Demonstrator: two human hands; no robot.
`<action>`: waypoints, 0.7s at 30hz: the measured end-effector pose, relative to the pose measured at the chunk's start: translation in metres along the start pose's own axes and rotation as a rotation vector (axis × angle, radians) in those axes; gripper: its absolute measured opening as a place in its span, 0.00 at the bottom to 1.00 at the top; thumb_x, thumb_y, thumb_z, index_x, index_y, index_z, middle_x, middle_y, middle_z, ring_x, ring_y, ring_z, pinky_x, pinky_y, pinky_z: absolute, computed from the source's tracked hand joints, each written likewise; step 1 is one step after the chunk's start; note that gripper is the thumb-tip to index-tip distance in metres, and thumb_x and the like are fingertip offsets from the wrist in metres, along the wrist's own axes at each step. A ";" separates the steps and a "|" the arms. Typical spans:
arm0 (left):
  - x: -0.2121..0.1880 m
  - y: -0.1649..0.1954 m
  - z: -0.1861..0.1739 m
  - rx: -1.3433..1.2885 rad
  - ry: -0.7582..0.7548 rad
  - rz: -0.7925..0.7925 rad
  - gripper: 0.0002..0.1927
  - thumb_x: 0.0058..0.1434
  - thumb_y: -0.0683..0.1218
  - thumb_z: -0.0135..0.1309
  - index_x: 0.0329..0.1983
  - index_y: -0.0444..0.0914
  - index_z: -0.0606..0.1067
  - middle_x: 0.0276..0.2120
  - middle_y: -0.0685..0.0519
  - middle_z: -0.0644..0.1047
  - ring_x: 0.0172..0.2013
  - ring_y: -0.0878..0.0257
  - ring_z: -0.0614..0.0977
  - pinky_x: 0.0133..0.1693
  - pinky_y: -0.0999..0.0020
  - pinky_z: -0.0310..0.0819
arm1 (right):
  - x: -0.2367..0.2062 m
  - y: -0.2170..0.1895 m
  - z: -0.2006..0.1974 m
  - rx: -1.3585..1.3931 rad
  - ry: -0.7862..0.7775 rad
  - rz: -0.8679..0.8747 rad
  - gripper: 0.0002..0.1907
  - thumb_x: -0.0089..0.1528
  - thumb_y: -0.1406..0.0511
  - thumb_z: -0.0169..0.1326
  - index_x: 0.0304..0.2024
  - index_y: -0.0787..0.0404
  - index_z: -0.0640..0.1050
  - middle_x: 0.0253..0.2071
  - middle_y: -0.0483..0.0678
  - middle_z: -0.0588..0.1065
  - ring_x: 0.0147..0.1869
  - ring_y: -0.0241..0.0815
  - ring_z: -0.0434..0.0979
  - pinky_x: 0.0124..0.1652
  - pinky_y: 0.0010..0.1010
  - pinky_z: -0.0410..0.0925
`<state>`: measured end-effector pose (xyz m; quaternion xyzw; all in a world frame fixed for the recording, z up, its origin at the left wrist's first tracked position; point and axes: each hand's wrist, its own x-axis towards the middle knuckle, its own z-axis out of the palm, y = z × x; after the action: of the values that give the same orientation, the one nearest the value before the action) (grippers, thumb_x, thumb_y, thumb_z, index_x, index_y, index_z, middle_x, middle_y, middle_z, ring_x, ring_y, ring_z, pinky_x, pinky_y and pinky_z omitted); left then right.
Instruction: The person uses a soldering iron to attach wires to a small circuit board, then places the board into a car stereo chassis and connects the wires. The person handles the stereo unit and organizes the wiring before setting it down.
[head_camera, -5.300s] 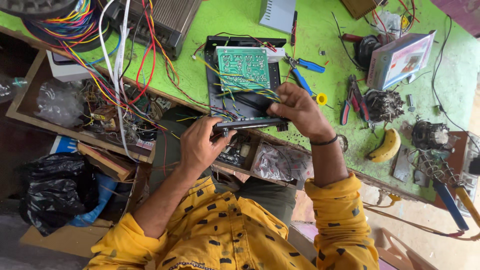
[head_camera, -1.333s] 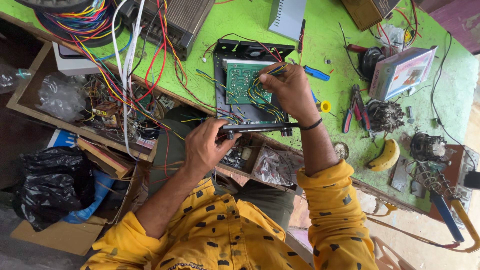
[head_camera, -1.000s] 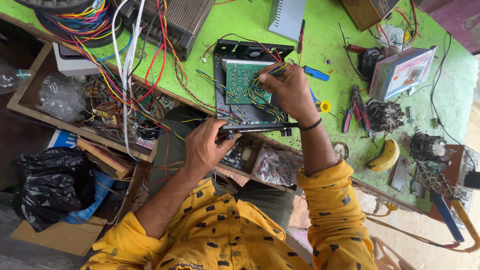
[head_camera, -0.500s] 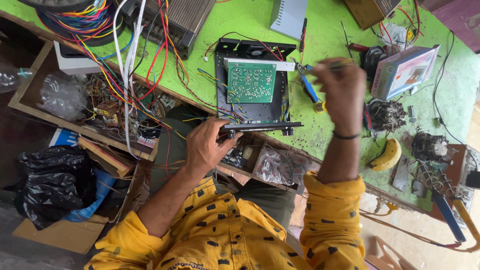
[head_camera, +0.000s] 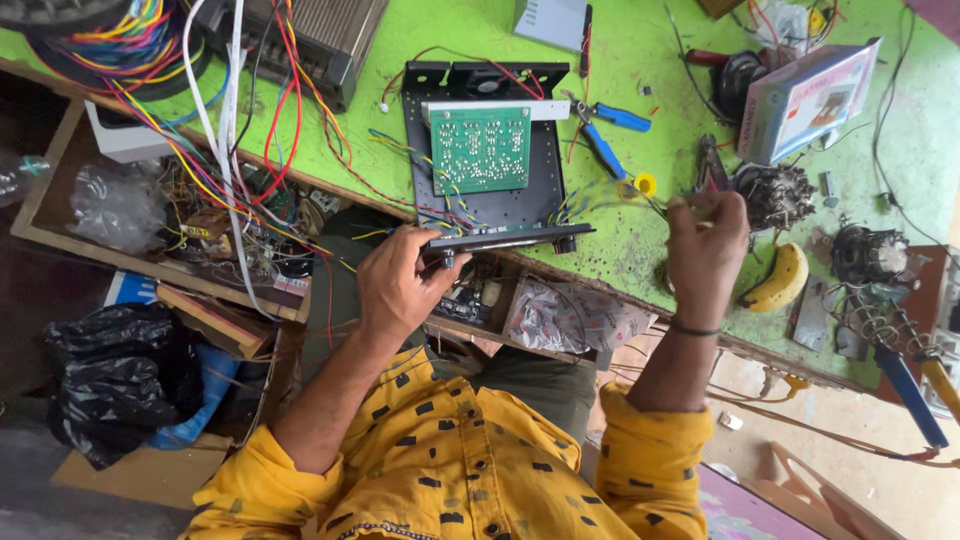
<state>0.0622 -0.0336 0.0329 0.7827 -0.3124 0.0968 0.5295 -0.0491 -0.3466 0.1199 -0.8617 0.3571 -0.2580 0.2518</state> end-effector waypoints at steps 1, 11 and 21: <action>-0.001 0.001 0.000 -0.009 -0.002 -0.007 0.24 0.54 0.46 0.72 0.47 0.35 0.73 0.33 0.49 0.76 0.25 0.59 0.76 0.28 0.65 0.71 | -0.013 0.000 0.003 -0.122 0.108 -0.150 0.18 0.65 0.69 0.63 0.54 0.70 0.72 0.47 0.57 0.72 0.46 0.44 0.73 0.44 0.32 0.68; -0.004 0.001 -0.001 -0.096 0.035 -0.045 0.23 0.57 0.42 0.71 0.49 0.34 0.72 0.39 0.47 0.78 0.31 0.62 0.81 0.30 0.70 0.75 | -0.098 -0.029 0.057 0.245 -0.224 -0.369 0.44 0.62 0.70 0.66 0.74 0.66 0.56 0.70 0.61 0.64 0.68 0.53 0.69 0.58 0.40 0.70; 0.036 0.025 -0.015 -0.406 0.029 -0.309 0.18 0.61 0.40 0.70 0.48 0.32 0.72 0.33 0.56 0.77 0.29 0.74 0.75 0.30 0.78 0.71 | -0.079 -0.041 0.085 0.562 -0.052 -0.318 0.35 0.66 0.74 0.63 0.72 0.60 0.63 0.70 0.54 0.68 0.69 0.44 0.73 0.60 0.32 0.71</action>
<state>0.0787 -0.0402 0.0763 0.6972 -0.1947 -0.0389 0.6888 -0.0244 -0.2414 0.0616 -0.8096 0.1262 -0.3606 0.4456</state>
